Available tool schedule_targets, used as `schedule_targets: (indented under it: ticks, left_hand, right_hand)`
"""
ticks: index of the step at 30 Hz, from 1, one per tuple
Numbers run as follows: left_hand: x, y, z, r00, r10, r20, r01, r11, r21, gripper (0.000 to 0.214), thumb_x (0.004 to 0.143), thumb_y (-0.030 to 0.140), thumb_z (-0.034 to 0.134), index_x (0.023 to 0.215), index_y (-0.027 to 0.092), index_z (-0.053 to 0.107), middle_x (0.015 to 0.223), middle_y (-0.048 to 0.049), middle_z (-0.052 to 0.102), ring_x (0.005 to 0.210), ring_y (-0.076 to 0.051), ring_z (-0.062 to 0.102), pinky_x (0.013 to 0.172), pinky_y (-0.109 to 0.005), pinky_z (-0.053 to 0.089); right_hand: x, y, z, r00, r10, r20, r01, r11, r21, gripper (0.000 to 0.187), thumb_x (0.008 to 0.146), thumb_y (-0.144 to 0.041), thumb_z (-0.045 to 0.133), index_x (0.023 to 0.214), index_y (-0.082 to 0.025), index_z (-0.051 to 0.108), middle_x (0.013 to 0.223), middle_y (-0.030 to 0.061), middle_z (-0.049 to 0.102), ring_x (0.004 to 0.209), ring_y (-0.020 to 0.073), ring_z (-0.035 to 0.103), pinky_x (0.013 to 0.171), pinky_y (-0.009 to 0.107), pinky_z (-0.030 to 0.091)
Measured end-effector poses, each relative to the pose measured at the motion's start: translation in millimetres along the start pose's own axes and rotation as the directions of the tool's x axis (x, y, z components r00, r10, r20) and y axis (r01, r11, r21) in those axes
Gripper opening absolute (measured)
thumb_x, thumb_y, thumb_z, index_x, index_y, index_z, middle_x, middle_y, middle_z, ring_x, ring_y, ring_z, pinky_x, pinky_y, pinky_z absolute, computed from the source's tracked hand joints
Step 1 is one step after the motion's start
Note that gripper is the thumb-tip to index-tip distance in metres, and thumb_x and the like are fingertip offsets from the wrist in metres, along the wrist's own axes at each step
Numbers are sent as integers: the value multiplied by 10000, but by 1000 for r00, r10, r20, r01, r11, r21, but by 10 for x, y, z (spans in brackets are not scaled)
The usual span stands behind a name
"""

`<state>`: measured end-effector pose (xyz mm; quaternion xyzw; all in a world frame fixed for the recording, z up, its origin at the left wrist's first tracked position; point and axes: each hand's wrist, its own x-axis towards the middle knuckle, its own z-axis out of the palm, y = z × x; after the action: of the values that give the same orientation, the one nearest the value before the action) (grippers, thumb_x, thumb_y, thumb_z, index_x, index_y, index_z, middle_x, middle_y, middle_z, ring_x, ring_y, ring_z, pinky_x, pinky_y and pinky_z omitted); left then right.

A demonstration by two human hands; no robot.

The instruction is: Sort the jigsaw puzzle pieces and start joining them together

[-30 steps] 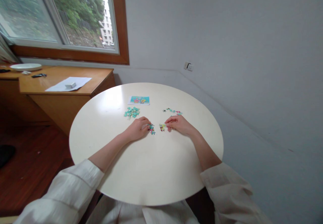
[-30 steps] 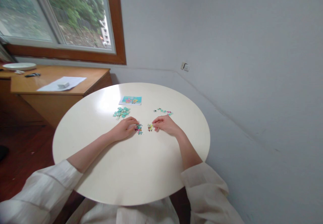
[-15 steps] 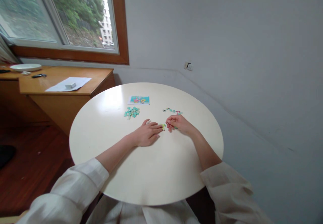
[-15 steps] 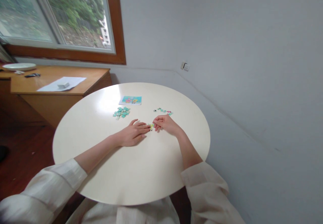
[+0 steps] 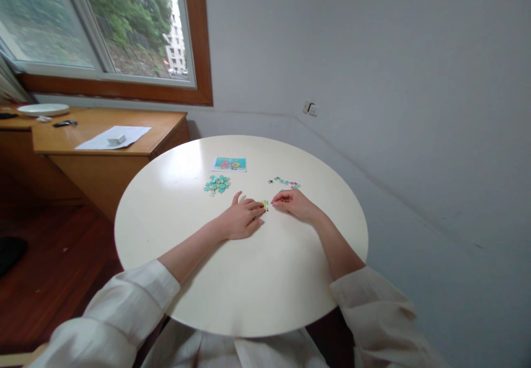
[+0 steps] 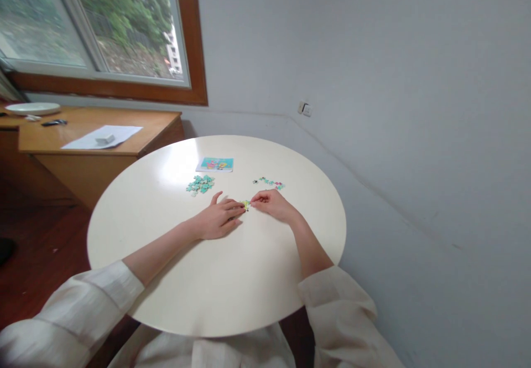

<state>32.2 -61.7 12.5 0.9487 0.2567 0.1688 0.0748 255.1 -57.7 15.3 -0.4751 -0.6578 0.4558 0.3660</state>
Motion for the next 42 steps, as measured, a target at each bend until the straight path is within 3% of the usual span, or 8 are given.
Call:
schedule_targets:
  ticks: [9,20,42]
  left_hand:
    - [1,14,-17,1000,-11,-4,11,1000,-18,321,886,293,429,1162,244,584,1217,-93,594,1141,-256,496,1057,-624,100]
    - [6,21,-31,999,-27,23,28,999,-32,331,894,299,414,1176,236,575,1236,-104,581,1162,-274,482,1037,-653,99]
    - [10,35,-72,997,-50,67,52,998,-30,342,895,303,400,1192,248,561,1276,-90,559,1192,-271,457,1035,-656,111]
  right_hand:
    - [7,0,30,999,31,28,-32,998,58,286,589,-382,745,704,-139,650,635,24,642,604,118,566,634,277,448]
    - [-2,-12,37,998,53,29,-54,998,21,235,600,-335,739,703,-142,653,632,28,661,617,127,596,659,287,467]
    - [-14,-18,9,995,20,98,6,965,-262,227,636,-362,678,679,-139,687,585,4,615,574,110,498,565,250,374]
